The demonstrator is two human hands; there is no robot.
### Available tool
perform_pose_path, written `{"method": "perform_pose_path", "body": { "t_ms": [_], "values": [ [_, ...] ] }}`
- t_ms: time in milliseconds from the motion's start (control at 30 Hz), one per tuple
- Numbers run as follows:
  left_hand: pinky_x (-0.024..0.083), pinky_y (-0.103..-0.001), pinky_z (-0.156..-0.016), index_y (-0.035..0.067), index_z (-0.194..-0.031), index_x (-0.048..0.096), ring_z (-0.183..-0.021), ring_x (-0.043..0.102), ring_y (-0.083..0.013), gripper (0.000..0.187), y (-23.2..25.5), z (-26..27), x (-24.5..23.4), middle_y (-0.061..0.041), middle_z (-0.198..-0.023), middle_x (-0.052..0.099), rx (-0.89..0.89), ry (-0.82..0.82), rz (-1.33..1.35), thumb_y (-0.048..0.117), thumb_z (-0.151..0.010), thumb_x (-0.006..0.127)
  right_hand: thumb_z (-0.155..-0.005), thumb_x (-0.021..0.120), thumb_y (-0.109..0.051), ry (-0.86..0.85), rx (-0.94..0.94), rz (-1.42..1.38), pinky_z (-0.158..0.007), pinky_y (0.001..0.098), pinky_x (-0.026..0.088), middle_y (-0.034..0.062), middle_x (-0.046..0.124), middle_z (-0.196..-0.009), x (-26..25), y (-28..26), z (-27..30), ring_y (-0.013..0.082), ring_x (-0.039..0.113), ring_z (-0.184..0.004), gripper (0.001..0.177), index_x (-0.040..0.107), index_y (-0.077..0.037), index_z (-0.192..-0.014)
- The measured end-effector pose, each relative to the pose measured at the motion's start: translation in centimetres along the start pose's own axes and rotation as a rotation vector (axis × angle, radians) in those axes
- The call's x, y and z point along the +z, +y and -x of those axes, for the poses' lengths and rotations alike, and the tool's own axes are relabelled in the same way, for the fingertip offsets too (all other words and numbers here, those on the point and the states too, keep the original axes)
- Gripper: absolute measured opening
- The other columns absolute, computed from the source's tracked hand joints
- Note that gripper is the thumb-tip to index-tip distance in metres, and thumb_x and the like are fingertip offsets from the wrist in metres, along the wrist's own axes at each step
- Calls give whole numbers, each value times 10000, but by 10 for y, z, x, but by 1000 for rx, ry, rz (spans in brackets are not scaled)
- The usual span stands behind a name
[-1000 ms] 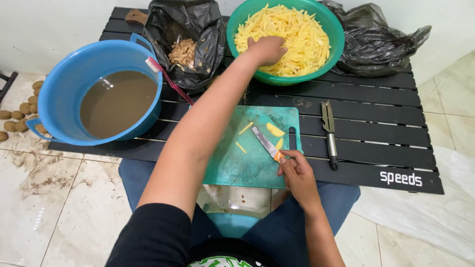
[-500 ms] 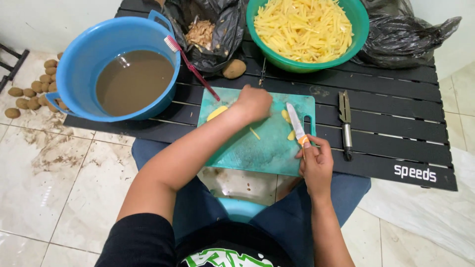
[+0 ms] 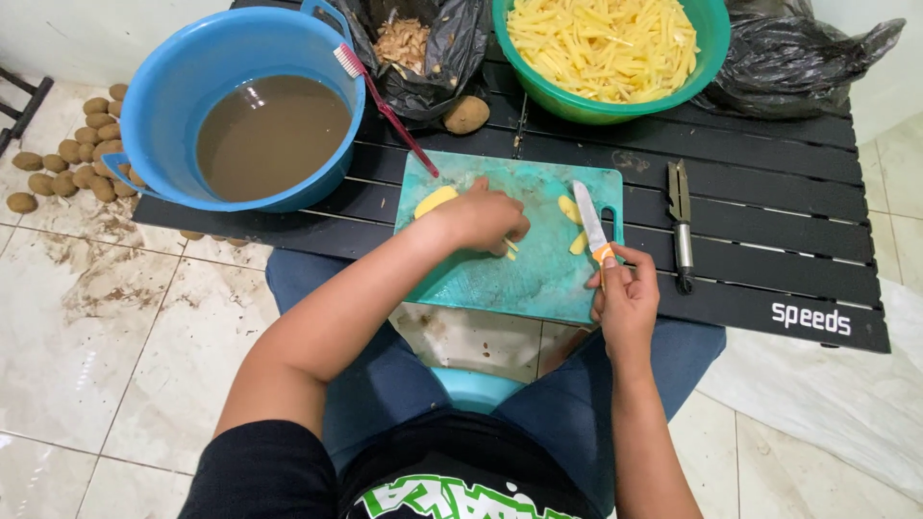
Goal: Slicing peeled potatoes into thin strips on a cutting board using a knife
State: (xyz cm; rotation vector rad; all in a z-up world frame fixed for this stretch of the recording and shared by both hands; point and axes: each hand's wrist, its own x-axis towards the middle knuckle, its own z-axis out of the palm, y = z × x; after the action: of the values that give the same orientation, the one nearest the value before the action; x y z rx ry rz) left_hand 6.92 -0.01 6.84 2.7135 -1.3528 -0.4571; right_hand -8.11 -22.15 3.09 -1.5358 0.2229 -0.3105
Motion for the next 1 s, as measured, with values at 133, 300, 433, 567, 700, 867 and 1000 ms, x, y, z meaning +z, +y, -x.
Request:
{"method": "perform_pose_path", "body": {
  "t_ms": [133,300,433,567,700,867,1000],
  "values": [
    [342,-725,-1047,118,-933,733,-1087,663,-429,102,0,11,1,-113,-1037,708,32,4,71,171,-852,763,-1114,489,-141,4,-11,16,-300,270,321,132,580,-702,0,-4,2,108,390,-359,197,521,-71,-1296],
    [374,-705,-1001,132,-886,708,-1008,684,-404,220,-7,0,25,-79,-983,695,49,-8,16,278,-772,827,-1107,492,-137,12,13,-10,-308,269,301,106,581,-673,1,-7,3,106,357,-349,185,537,-81,-1278],
    [389,-699,-989,124,-888,704,-1007,689,-404,231,-1,6,-2,-84,-971,700,87,-9,25,291,-770,811,-1110,486,-140,7,-1,-28,-299,269,299,108,576,-680,0,-3,1,97,361,-350,196,529,-79,-1290],
    [367,-741,-966,125,-996,705,-1030,695,-390,294,-18,-25,-60,-102,-1008,718,25,221,-74,322,-798,799,-1105,495,-144,21,-16,-44,-298,261,300,118,587,-677,3,-10,3,95,368,-348,188,541,-77,-1273],
    [310,-610,-990,156,-821,613,-795,659,-259,79,-30,-57,-148,-30,-894,641,36,613,-44,136,-858,680,-1070,530,-185,14,66,-97,-358,248,243,88,573,-728,2,-17,5,61,295,-404,184,552,-100,-1232],
    [409,-526,-673,165,-939,709,-1002,590,-339,131,-78,-136,-170,-29,-986,650,-39,965,-474,225,-845,779,-1076,519,-192,40,49,-120,-357,230,240,86,571,-747,4,-23,7,50,307,-412,199,536,-112,-1257],
    [334,-726,-1037,162,-1322,650,-1195,589,-377,408,-25,-108,-176,-132,-1328,593,-86,612,-189,282,-938,715,-1087,475,-198,170,41,-146,-371,242,232,58,570,-767,8,-27,10,46,303,-418,202,497,-124,-1274]
  ]
}}
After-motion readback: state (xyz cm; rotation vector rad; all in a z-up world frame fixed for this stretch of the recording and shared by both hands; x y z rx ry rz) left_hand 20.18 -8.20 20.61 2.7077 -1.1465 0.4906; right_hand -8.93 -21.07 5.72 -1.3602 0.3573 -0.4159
